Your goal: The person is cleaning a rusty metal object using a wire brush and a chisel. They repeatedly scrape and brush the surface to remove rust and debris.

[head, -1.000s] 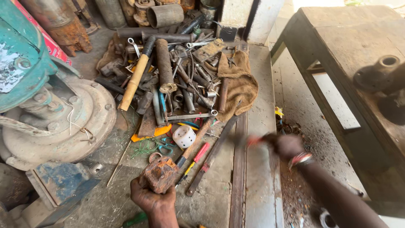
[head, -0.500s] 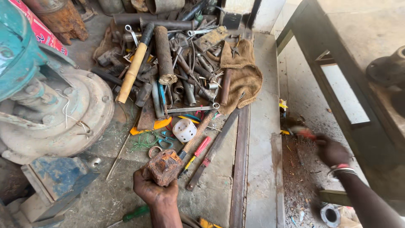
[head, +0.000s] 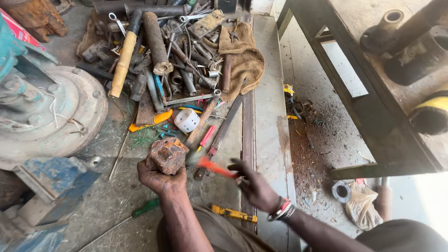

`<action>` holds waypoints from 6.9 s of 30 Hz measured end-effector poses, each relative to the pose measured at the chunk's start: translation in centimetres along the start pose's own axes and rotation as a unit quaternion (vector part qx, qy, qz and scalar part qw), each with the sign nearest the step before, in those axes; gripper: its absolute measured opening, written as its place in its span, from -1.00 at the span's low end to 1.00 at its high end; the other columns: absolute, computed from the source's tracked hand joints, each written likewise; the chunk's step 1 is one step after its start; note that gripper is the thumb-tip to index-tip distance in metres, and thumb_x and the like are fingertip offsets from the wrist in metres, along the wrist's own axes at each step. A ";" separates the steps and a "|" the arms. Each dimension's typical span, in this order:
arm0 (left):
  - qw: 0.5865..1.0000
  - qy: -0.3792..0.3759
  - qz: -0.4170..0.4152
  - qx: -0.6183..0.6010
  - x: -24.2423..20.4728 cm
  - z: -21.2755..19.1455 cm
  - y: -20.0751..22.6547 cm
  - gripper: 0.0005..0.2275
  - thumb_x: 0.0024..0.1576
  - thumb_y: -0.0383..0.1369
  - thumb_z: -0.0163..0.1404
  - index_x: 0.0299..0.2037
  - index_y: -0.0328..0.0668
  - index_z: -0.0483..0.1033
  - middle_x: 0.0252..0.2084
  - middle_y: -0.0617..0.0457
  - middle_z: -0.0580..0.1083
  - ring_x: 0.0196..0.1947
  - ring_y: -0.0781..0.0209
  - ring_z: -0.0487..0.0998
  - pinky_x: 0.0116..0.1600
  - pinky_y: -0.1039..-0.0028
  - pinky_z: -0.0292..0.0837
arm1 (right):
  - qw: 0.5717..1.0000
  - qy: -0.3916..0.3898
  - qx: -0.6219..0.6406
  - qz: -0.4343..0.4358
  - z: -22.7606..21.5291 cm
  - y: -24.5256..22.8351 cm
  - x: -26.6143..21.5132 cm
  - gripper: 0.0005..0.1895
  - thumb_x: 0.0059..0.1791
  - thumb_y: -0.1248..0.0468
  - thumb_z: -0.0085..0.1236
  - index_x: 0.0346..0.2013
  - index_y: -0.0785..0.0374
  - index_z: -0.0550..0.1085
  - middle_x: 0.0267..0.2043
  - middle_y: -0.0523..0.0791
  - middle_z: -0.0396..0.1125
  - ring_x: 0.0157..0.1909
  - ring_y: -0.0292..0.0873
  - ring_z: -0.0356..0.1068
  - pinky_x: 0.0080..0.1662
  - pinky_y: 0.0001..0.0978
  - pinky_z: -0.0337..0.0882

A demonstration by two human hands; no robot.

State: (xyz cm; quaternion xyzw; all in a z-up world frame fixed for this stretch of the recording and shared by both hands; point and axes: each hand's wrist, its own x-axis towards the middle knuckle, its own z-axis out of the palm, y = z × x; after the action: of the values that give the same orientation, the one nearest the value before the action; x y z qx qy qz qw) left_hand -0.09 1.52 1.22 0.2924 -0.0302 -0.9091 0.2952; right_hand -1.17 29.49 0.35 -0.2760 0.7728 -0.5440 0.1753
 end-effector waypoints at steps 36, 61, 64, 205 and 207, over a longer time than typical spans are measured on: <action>0.927 -0.004 -0.257 0.274 -10.5 -7.0 -23.8 -0.87 0.05 -0.30 -0.06 -0.33 -0.13 0.51 -0.34 0.06 0.49 -0.27 0.16 0.54 -0.16 0.31 0.52 | 0.962 0.244 0.118 0.040 -16.5 -3.6 -12.7 -0.76 0.08 0.36 -0.02 0.01 0.39 0.46 0.00 0.04 0.54 0.01 -0.11 0.55 0.06 -0.24 0.52; 0.941 -0.139 -0.237 0.196 -5.7 -8.0 -24.0 -0.47 0.08 0.18 -0.07 -0.26 -0.20 0.60 -0.31 -0.06 0.59 -0.29 -0.06 0.60 -0.19 0.03 0.57 | 0.988 0.086 0.106 0.077 -17.6 -4.5 -10.5 -0.64 -0.03 0.24 0.16 0.05 0.27 0.47 -0.50 -0.14 0.39 -0.52 -0.27 0.34 -0.43 -0.33 0.40; 0.946 -0.106 -0.242 0.188 -5.9 -7.5 -23.6 -0.44 0.12 0.18 -0.08 -0.10 -0.23 0.54 -0.21 -0.05 0.57 -0.19 -0.03 0.59 -0.08 0.11 0.55 | 0.959 0.124 0.244 0.071 -20.5 -3.1 -10.8 -0.55 -0.06 0.28 0.11 0.13 0.25 0.41 -0.18 -0.15 0.51 -0.41 -0.27 0.45 -0.30 -0.42 0.52; 0.832 -0.159 -0.167 0.505 -12.1 -4.2 -24.0 -0.64 0.04 -0.12 0.14 -0.13 -0.25 0.52 -0.32 -0.04 0.51 -0.37 0.01 0.61 -0.30 0.26 0.66 | 0.973 0.220 -0.071 -0.021 -15.5 -6.2 -11.9 -0.96 -0.16 0.39 0.28 -0.48 0.29 0.56 -0.47 -0.02 0.45 -0.52 -0.21 0.51 -0.50 -0.33 0.50; 0.874 -0.016 -0.310 0.373 -11.7 -4.1 -24.0 -0.66 0.04 -0.13 0.08 -0.14 -0.24 0.53 -0.29 -0.07 0.49 -0.32 -0.02 0.63 -0.25 0.20 0.66 | 0.954 0.286 -0.044 -0.081 -15.3 -6.4 -11.7 -0.95 -0.12 0.36 0.25 -0.46 0.26 0.53 -0.43 -0.05 0.48 -0.48 -0.24 0.54 -0.43 -0.36 0.49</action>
State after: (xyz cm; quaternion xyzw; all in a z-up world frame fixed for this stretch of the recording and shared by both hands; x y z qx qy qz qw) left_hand -2.61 28.21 -1.67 0.3610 -0.2795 -0.8797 -0.1331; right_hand 0.82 46.50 11.27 -0.1776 0.7889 -0.5779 -0.1103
